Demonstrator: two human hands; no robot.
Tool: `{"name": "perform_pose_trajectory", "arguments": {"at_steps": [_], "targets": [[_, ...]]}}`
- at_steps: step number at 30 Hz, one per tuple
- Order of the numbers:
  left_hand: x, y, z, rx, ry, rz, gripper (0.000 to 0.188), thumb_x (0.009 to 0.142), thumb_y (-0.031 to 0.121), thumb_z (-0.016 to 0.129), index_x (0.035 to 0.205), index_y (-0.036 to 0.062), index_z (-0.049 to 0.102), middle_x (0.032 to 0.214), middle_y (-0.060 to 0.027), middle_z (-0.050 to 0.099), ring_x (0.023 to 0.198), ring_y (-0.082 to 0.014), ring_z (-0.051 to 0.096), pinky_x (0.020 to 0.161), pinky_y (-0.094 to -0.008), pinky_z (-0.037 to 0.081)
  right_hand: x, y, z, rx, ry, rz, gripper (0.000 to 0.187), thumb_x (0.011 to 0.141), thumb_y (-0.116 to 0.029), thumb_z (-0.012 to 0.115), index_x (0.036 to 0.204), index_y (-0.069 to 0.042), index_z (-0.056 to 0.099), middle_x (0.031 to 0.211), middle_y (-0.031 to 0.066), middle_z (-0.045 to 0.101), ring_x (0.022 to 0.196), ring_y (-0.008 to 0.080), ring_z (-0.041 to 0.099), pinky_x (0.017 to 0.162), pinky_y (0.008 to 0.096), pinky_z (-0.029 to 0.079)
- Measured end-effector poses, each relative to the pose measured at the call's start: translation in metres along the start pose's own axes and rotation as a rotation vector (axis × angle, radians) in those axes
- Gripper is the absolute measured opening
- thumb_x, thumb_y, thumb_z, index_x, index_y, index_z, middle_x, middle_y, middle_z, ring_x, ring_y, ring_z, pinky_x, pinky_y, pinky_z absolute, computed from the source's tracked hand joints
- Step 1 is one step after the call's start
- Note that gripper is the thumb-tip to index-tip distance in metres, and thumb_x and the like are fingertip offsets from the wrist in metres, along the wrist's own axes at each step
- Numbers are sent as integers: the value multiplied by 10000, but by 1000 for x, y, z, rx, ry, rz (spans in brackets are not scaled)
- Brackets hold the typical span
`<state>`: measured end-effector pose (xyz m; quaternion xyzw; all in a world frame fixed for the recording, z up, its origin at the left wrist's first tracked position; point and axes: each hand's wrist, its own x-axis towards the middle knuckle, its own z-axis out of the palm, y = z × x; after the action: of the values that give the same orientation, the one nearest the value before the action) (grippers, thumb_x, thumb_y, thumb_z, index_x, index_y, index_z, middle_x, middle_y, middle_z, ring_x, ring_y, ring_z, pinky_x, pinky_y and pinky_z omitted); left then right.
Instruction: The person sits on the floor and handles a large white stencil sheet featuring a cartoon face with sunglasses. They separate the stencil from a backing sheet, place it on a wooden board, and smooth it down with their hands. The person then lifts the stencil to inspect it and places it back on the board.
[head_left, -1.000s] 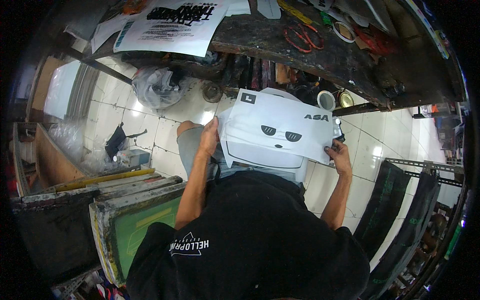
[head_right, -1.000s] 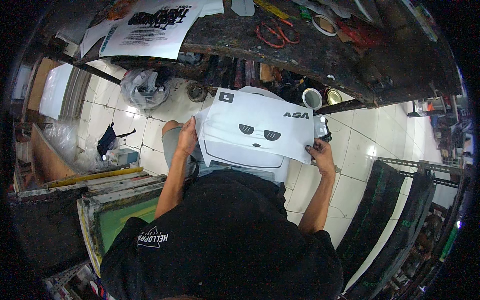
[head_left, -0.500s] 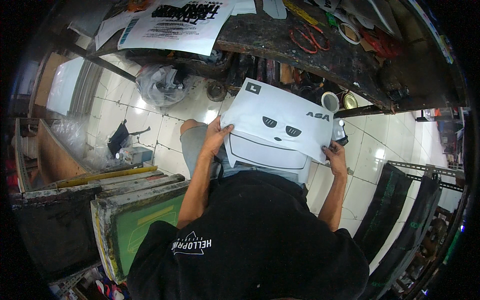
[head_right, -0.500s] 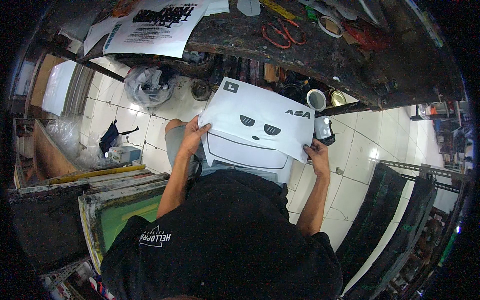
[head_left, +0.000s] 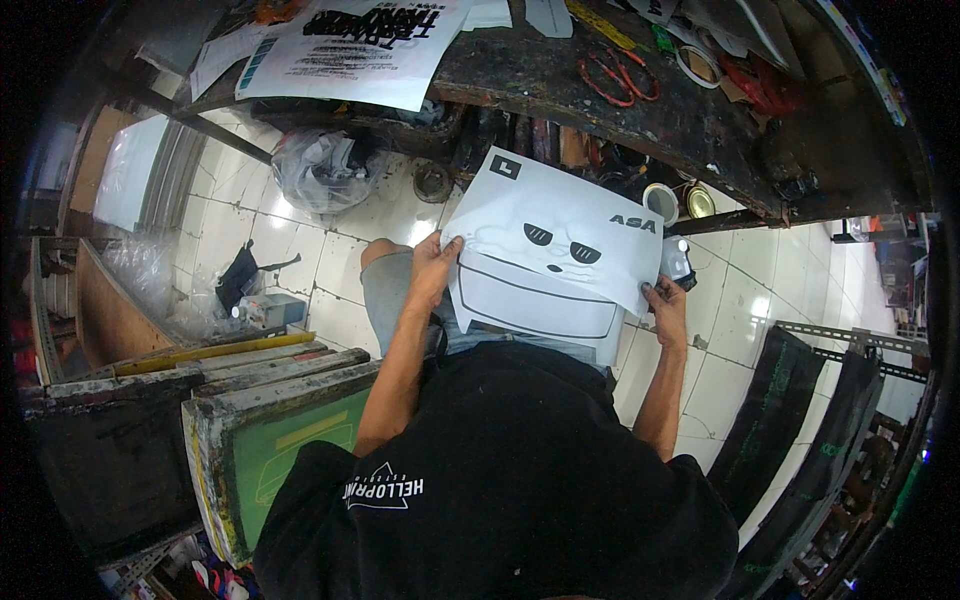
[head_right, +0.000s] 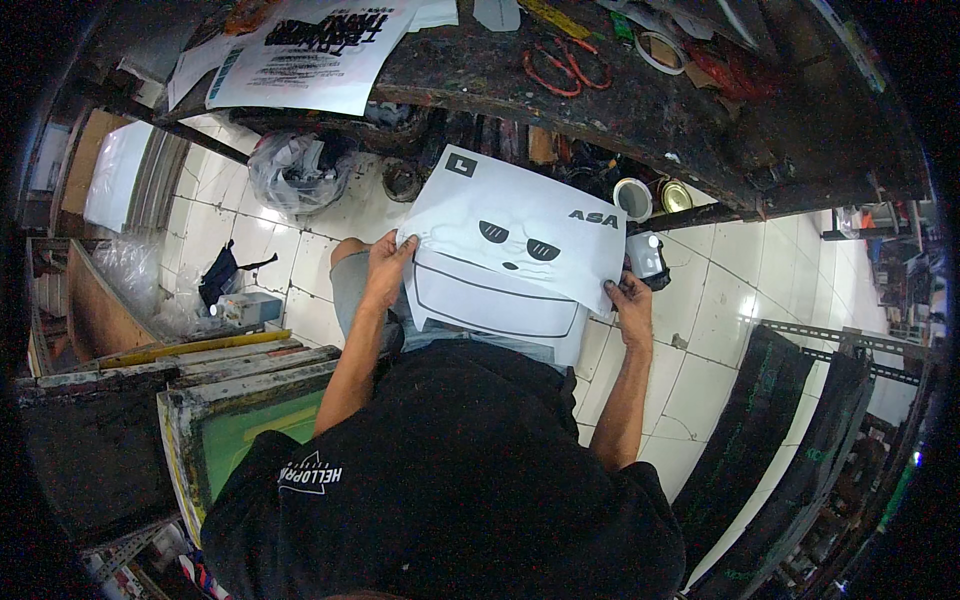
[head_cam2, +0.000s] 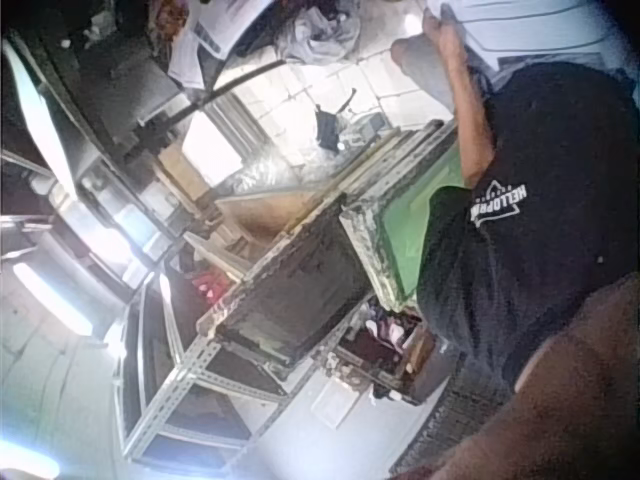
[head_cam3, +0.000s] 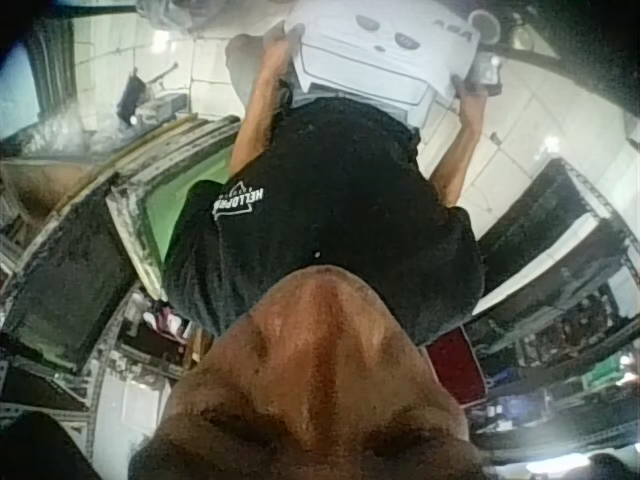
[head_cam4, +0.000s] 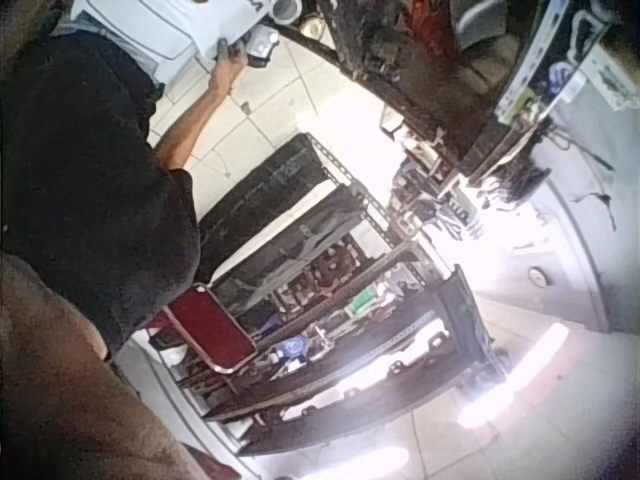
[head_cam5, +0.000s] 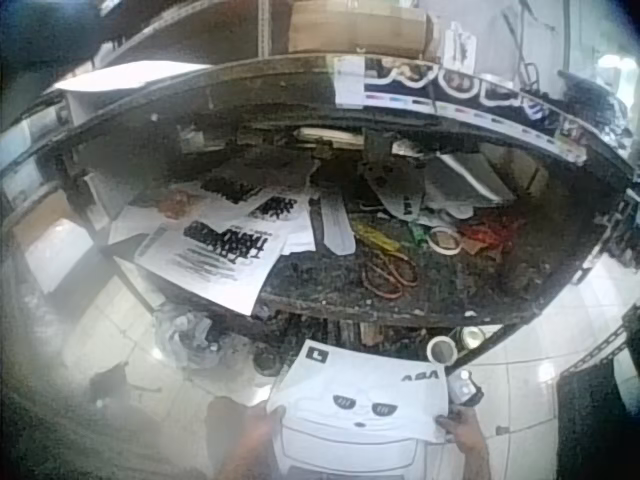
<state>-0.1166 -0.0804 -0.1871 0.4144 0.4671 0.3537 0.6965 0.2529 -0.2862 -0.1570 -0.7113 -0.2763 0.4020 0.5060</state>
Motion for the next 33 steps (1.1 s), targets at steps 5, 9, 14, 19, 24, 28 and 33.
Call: {"name": "perform_pose_trajectory", "arguments": {"at_steps": [5,9,14,19,24,28,33], "targets": [[2,0,4,-14,55,8,160,922,79,613,1020,-48,613,907,-63,667,770,-115,590,698,-241,471,8,16,5,9,95,-31,229,872,-31,655,1095,22,650,904,5,659,771,66,567,662,209,435],[7,-5,7,7,74,27,172,914,88,624,1022,-46,621,892,-55,664,761,-114,586,688,-245,469,13,29,14,26,162,27,283,878,-39,644,1141,54,599,1048,61,646,937,122,572,841,237,438],[1,-4,0,24,105,32,199,902,94,638,1051,-38,633,921,-51,670,781,-111,591,708,-248,470,10,9,26,263,104,262,539,840,5,646,1333,60,435,1200,132,596,1074,193,559,948,317,440],[5,-4,-6,-19,78,104,158,913,56,612,1045,-25,639,944,-42,679,800,-97,594,731,-233,464,8,26,19,339,91,15,632,763,88,671,1340,43,418,1193,148,585,1007,179,586,841,303,506],[3,-6,-17,-27,99,183,128,918,56,613,1026,-4,645,925,-23,678,798,-78,589,735,-219,453,0,-10,27,184,138,-3,469,766,49,716,1203,35,547,948,84,671,826,141,624,734,248,511],[5,-11,-29,-57,75,166,217,921,63,615,1126,-6,600,1060,-59,668,920,-115,608,834,-249,464,0,-13,24,165,160,-30,297,785,-13,736,1062,10,629,836,34,673,710,88,606,611,222,479],[-1,4,-21,-27,131,197,255,914,48,619,1160,-15,599,1051,-58,668,913,-112,607,834,-242,461,-1,-28,25,124,152,-78,181,795,-43,740,952,-1,658,776,9,661,657,61,573,550,212,449]]}}
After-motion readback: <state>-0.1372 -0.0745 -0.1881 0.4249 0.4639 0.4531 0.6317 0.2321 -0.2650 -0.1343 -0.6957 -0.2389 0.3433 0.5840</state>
